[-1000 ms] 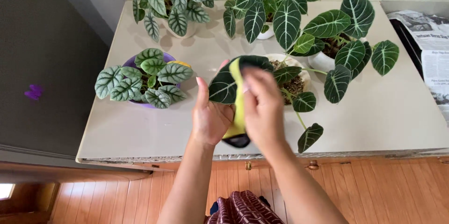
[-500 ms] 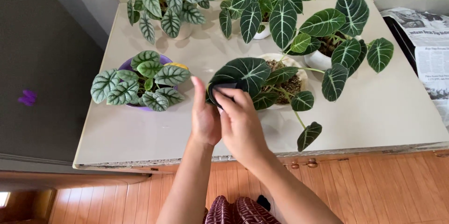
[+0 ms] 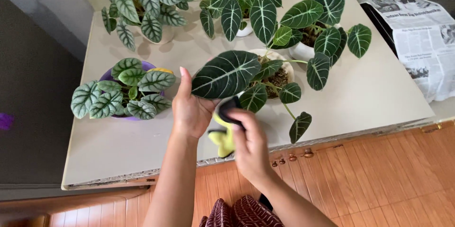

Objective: The person wipes the leaves of several potted plants on a white table using a yellow and black cloth. They handle each leaf individually, wiping both sides, and move from one plant to another across the table.

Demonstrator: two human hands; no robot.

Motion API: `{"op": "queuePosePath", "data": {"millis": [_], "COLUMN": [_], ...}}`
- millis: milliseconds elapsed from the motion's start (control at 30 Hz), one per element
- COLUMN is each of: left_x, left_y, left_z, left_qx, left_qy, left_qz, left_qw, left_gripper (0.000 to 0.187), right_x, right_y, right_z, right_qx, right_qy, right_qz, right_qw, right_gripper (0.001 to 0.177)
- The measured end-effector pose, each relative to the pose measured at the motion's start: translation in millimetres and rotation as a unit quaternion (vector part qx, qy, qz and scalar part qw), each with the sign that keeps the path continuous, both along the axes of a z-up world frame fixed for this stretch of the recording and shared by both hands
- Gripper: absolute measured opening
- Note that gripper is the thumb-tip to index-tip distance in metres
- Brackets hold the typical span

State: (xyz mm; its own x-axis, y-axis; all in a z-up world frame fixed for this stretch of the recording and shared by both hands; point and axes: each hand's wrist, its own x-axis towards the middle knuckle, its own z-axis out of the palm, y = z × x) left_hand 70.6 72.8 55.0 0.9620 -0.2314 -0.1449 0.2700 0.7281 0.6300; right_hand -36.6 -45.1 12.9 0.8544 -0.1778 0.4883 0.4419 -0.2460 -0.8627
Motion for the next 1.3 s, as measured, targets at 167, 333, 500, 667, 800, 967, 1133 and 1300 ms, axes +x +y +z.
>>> {"op": "queuePosePath", "data": {"millis": [167,333,500,667,800,967,1133,1300], "left_x": [2,15,39,54,32,-17,-73,-79], "left_y": [5,10,27,45,46,39,-15,-83], "left_z": [11,6,-13,-5,24,19,19,2], "left_qx": [0.014,0.013,-0.018,-0.042,-0.02,0.106,0.213,0.39], "left_qy": [0.032,-0.015,0.018,0.042,-0.004,-0.065,-0.065,-0.099], "left_qz": [0.008,-0.031,-0.011,0.048,0.114,0.122,0.218,0.07], "left_qw": [0.999,0.999,1.0,0.997,0.993,0.985,0.95,0.913], "left_gripper": [0.064,0.066,0.07,0.074,0.096,0.103,0.06,0.056], "right_x": [-1,52,57,50,44,62,66,66], "right_y": [-29,-119,-103,-40,-12,-55,-128,-175], "right_z": [-16,-131,-111,-51,-1,-96,-103,-31], "right_qx": [0.339,0.442,0.396,0.412,0.429,0.385,0.437,0.517], "right_qy": [0.231,0.26,0.238,0.226,0.213,0.263,0.259,0.288], "right_qz": [-0.144,-0.167,-0.11,-0.058,0.026,0.012,0.01,0.043], "right_qw": [0.9,0.842,0.88,0.881,0.878,0.885,0.861,0.805], "right_gripper": [0.049,0.062,0.063,0.057,0.052,0.044,0.038,0.039]}}
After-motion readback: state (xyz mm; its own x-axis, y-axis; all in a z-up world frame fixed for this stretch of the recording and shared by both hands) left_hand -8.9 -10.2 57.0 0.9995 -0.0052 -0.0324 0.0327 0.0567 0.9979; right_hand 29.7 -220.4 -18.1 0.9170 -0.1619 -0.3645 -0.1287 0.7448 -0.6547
